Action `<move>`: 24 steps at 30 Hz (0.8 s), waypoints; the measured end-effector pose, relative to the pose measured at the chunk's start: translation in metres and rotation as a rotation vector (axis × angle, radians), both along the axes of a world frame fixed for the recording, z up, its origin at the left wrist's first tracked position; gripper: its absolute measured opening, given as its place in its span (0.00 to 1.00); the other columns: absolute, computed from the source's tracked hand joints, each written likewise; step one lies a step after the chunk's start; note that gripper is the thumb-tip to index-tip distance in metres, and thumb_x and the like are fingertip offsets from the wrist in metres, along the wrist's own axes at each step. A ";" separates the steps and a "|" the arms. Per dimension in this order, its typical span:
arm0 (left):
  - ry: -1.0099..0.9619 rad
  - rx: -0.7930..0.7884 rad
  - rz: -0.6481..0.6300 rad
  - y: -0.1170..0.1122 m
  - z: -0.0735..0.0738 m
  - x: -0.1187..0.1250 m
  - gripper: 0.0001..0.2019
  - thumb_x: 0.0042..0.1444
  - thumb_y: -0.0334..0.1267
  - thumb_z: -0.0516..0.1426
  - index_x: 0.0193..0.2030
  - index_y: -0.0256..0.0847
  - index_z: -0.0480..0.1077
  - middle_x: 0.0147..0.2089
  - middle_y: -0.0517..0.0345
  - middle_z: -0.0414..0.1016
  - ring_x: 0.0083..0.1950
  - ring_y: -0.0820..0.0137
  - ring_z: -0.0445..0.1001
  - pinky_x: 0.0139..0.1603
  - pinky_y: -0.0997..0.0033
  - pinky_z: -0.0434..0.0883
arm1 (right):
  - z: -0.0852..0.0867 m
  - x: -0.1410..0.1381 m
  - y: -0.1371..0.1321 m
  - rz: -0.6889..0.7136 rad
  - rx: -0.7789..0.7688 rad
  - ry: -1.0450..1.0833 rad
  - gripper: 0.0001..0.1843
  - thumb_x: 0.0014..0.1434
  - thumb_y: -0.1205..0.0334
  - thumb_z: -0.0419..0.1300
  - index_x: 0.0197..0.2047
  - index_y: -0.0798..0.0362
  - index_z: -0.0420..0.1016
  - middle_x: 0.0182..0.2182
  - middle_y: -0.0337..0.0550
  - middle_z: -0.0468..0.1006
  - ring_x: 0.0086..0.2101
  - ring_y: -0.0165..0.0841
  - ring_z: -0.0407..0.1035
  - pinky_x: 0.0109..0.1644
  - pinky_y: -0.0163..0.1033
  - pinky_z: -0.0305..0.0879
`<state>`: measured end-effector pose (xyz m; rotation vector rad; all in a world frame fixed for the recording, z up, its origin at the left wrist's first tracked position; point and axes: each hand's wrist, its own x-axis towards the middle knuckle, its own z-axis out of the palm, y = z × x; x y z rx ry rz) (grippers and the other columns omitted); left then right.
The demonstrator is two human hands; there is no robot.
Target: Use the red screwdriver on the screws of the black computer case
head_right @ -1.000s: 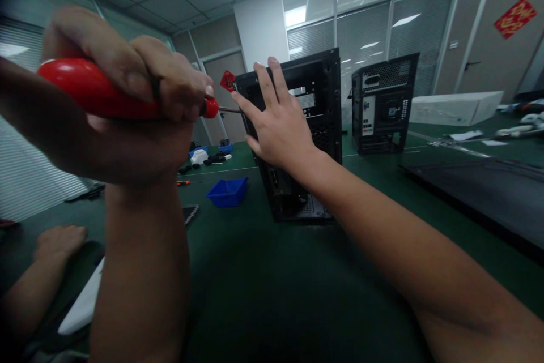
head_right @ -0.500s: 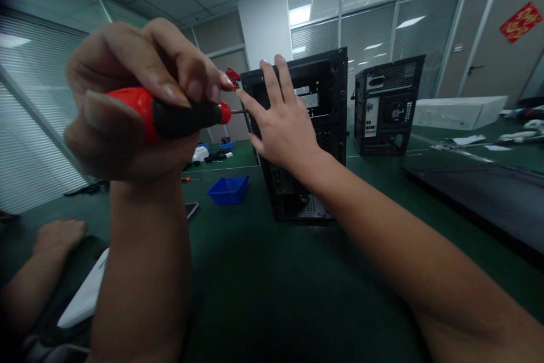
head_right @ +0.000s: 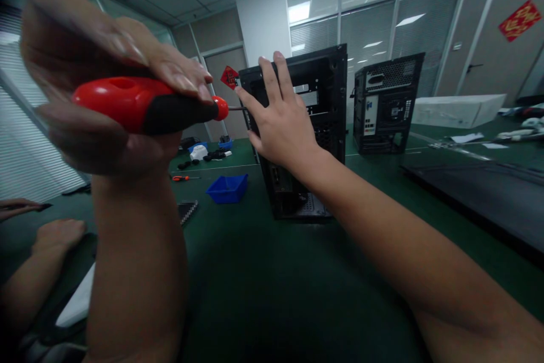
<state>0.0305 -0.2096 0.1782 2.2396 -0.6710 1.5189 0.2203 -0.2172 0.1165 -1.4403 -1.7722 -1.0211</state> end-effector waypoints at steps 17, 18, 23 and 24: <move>0.167 -0.238 -0.003 -0.025 -0.006 -0.004 0.27 0.59 0.66 0.56 0.28 0.41 0.71 0.26 0.57 0.72 0.28 0.65 0.74 0.38 0.59 0.76 | -0.004 0.000 0.008 0.084 0.099 0.020 0.37 0.64 0.56 0.65 0.73 0.51 0.62 0.74 0.40 0.31 0.73 0.57 0.24 0.71 0.71 0.53; 0.154 -0.250 -0.019 -0.024 -0.007 -0.004 0.27 0.61 0.64 0.55 0.29 0.41 0.71 0.26 0.58 0.71 0.28 0.66 0.73 0.39 0.59 0.76 | -0.004 -0.001 0.008 0.079 0.098 0.017 0.37 0.63 0.56 0.65 0.73 0.51 0.62 0.74 0.40 0.32 0.73 0.57 0.24 0.71 0.71 0.54; 0.086 -0.250 -0.083 -0.004 -0.008 0.000 0.27 0.55 0.67 0.59 0.33 0.42 0.70 0.25 0.61 0.67 0.26 0.71 0.71 0.35 0.65 0.76 | -0.004 -0.001 0.008 0.069 0.109 0.007 0.39 0.63 0.58 0.66 0.74 0.48 0.59 0.74 0.41 0.33 0.72 0.58 0.25 0.70 0.70 0.54; 0.064 -0.235 -0.114 0.003 -0.006 0.001 0.29 0.53 0.70 0.58 0.33 0.42 0.70 0.24 0.63 0.66 0.24 0.72 0.71 0.34 0.67 0.76 | -0.005 -0.001 0.008 0.072 0.110 0.011 0.40 0.63 0.58 0.66 0.75 0.47 0.58 0.74 0.41 0.33 0.73 0.57 0.24 0.71 0.70 0.54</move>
